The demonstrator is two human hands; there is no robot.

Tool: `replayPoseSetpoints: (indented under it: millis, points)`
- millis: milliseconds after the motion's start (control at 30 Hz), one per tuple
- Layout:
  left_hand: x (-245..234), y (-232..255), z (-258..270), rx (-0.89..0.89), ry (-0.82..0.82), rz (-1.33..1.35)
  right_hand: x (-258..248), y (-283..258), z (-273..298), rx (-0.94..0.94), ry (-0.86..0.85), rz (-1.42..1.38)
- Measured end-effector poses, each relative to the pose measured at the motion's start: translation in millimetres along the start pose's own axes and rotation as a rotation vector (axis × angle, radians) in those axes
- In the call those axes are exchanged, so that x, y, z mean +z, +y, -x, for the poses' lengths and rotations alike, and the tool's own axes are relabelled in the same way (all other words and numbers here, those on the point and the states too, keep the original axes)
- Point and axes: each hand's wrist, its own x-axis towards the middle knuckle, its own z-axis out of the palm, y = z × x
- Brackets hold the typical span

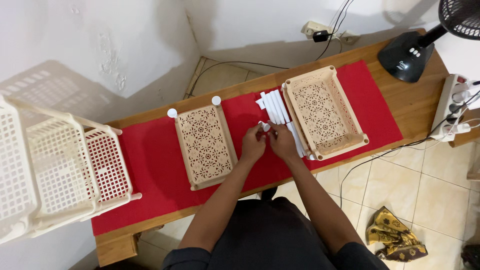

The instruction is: The person assembles a beige plastic basket by inserting white plastic feet and legs into the basket's corner holes. They handle the basket and components by hand, attaching each piece sequentially on a red mat.

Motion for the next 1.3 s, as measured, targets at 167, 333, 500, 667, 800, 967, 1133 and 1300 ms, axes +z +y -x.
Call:
replayPoseSetpoints:
  millis: [167,333,500,667,800,967,1133,1300]
  points:
    - [-21,23,19,0.021,0.093,0.166,-9,-39,11,0.031,-0.001,-0.034]
    - [-51,40,45,0.059,0.169,0.224,-17,-84,24,-0.095,-0.009,-0.155]
    - [-91,54,70,-0.020,0.180,0.298,-18,-122,29,-0.120,-0.113,-0.344]
    - [-121,63,88,0.007,0.185,0.390,-16,-150,36,-0.056,-0.180,-0.369]
    - [-140,68,103,-0.008,0.157,0.357,-13,-165,41,-0.111,-0.253,-0.370]
    - [-154,68,122,-0.055,0.170,0.347,-7,-178,51,-0.147,-0.229,-0.395]
    - [-156,57,129,-0.030,0.229,0.350,-5,-180,61,-0.049,-0.289,-0.437]
    - [-155,52,139,-0.004,0.251,0.433,-3,-178,70,0.000,-0.327,-0.392]
